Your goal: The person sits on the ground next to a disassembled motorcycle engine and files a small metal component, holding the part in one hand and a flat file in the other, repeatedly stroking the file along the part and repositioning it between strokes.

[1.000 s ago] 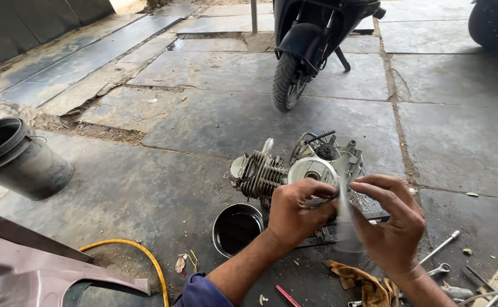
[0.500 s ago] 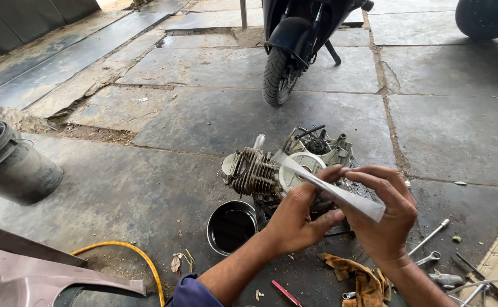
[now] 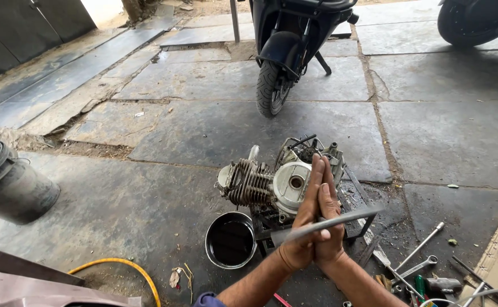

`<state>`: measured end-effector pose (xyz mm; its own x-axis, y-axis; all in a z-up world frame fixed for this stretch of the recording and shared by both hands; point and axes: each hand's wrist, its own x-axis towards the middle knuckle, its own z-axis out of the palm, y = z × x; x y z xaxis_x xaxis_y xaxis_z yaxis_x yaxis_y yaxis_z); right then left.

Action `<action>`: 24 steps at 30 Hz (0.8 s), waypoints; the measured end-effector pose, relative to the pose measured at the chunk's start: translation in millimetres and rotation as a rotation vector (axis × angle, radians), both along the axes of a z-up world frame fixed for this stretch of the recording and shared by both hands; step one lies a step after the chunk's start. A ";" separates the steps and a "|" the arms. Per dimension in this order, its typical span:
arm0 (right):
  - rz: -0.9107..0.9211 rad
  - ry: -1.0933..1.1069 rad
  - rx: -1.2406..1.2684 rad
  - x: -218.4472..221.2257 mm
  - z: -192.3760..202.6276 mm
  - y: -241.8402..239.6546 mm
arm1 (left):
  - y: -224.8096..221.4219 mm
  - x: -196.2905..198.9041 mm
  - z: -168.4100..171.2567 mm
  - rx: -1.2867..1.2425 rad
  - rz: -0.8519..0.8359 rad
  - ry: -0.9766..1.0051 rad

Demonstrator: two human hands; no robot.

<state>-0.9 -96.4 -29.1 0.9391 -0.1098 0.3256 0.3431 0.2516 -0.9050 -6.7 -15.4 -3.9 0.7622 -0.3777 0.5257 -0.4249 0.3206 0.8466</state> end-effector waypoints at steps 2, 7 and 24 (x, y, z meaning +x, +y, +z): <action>-0.026 -0.028 0.013 9.4 21.4 0.4 | 3.1 -3.3 0.4 0.007 -0.012 -0.024; -0.136 -0.065 0.034 51.8 32.9 -12.0 | 9.7 -16.7 -1.9 -0.019 -0.081 0.074; -0.302 0.197 0.108 82.7 48.3 -26.0 | -25.6 -43.2 -36.4 0.093 0.238 0.139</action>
